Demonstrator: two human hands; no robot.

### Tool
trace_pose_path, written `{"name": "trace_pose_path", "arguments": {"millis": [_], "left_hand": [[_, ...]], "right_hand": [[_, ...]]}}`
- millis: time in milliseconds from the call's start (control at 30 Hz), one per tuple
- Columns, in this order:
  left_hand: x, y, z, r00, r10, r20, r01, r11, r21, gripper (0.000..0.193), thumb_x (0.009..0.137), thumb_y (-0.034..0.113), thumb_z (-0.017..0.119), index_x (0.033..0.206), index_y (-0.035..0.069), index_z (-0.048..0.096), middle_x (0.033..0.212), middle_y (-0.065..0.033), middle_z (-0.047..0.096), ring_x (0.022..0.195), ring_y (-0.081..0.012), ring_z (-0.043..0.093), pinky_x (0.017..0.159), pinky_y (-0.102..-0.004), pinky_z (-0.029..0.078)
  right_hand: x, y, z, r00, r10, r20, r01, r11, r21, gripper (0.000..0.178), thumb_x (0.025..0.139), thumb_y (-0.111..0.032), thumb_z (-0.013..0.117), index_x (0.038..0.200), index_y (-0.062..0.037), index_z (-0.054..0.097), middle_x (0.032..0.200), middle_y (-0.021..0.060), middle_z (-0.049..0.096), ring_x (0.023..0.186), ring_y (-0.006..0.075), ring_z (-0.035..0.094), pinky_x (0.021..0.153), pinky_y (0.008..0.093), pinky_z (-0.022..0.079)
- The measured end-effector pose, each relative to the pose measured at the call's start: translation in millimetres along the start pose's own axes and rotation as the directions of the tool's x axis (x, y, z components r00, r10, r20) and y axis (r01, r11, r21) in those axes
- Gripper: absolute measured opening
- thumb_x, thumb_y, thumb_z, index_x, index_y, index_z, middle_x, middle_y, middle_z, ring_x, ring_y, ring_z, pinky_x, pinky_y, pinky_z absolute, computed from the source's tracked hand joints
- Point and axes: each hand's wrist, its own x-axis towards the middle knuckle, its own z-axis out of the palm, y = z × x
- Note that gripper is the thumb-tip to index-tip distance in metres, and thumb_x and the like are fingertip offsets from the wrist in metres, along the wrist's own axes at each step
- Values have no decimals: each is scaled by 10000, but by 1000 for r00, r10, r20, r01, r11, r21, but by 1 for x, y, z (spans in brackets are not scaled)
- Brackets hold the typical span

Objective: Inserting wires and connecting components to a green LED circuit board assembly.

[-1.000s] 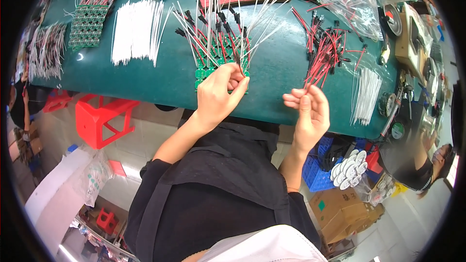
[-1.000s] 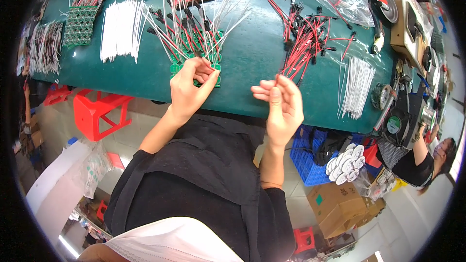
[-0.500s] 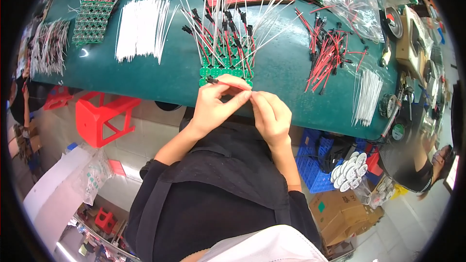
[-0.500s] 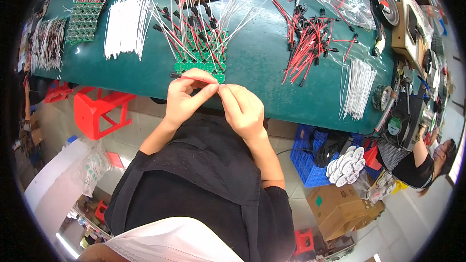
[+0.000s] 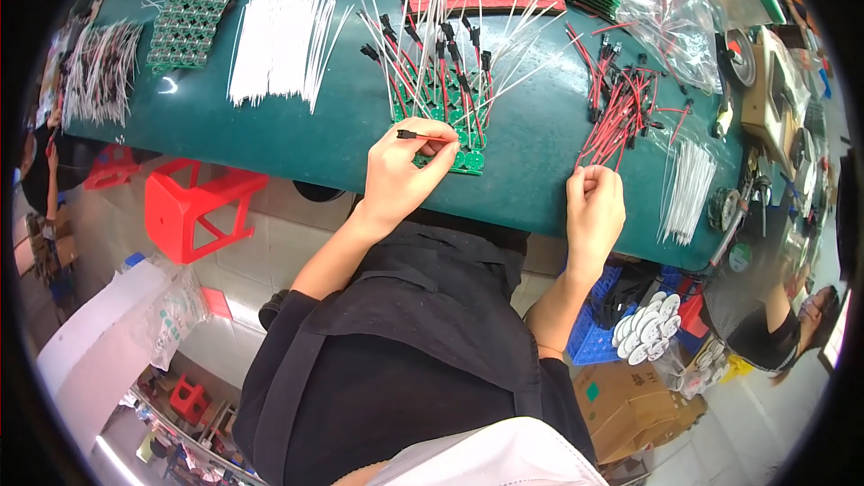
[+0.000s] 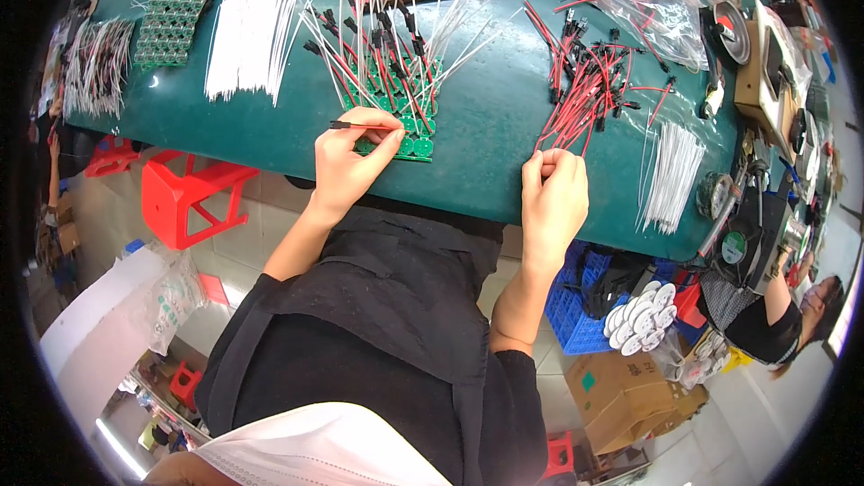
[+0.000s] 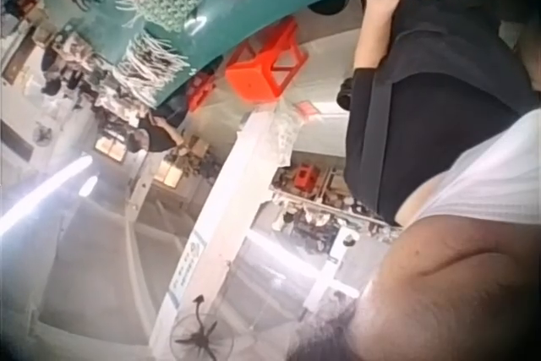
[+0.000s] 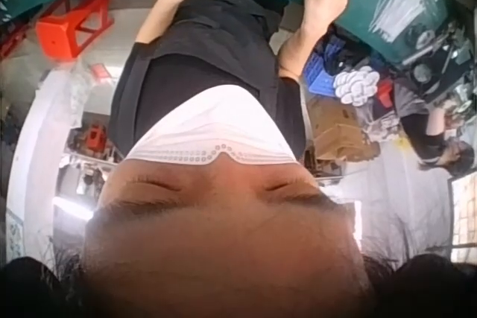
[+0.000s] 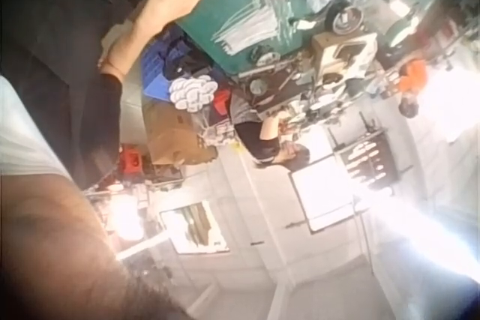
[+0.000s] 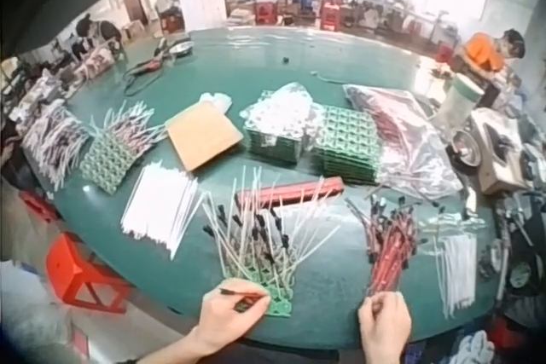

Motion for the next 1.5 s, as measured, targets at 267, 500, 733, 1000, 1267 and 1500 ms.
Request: {"name": "trace_pose_path", "arguments": {"millis": [267,500,733,1000,1267,1500], "left_hand": [[1,-2,1,999,50,-3,-50,998,23,140,784,-31,721,907,15,672,848,-74,672,709,-150,665,629,-265,552],[1,0,5,995,100,-23,-99,993,65,128,783,-39,735,891,-1,678,859,-76,679,691,-126,652,617,-238,523],[3,1,9,994,105,-33,-100,987,127,101,759,-7,720,833,26,661,819,-51,673,684,-160,656,619,-286,529],[6,9,8,999,40,-19,-36,983,180,157,768,24,745,817,37,596,796,-45,645,674,-164,625,592,-289,509],[-10,18,-10,976,43,215,19,961,-276,237,818,47,759,1034,9,669,947,-82,663,812,-143,662,680,-269,548],[-10,14,-15,986,-121,114,143,967,-213,108,838,34,729,929,-10,693,933,-84,672,814,-159,676,742,-274,564]], "right_hand": [[-8,-8,4,975,222,27,-193,774,603,110,969,-100,587,939,-10,530,741,61,613,563,103,561,534,259,472],[-13,-9,-2,988,125,89,-135,436,890,65,1007,-70,516,1012,-15,482,768,89,639,585,97,583,506,201,440],[-19,-21,-2,995,84,56,-73,207,976,177,992,-56,539,1131,36,478,865,158,661,679,185,647,603,268,531],[-35,-43,8,977,-46,206,-188,256,948,175,982,-35,552,1114,81,545,944,209,688,818,256,711,713,323,592],[-27,-67,22,848,-477,-232,528,720,450,142,784,14,728,900,0,647,785,105,646,652,245,636,563,319,515],[-21,-68,24,810,-548,-208,584,723,371,172,779,-67,759,915,-36,657,827,89,652,684,250,629,585,343,517]]}}
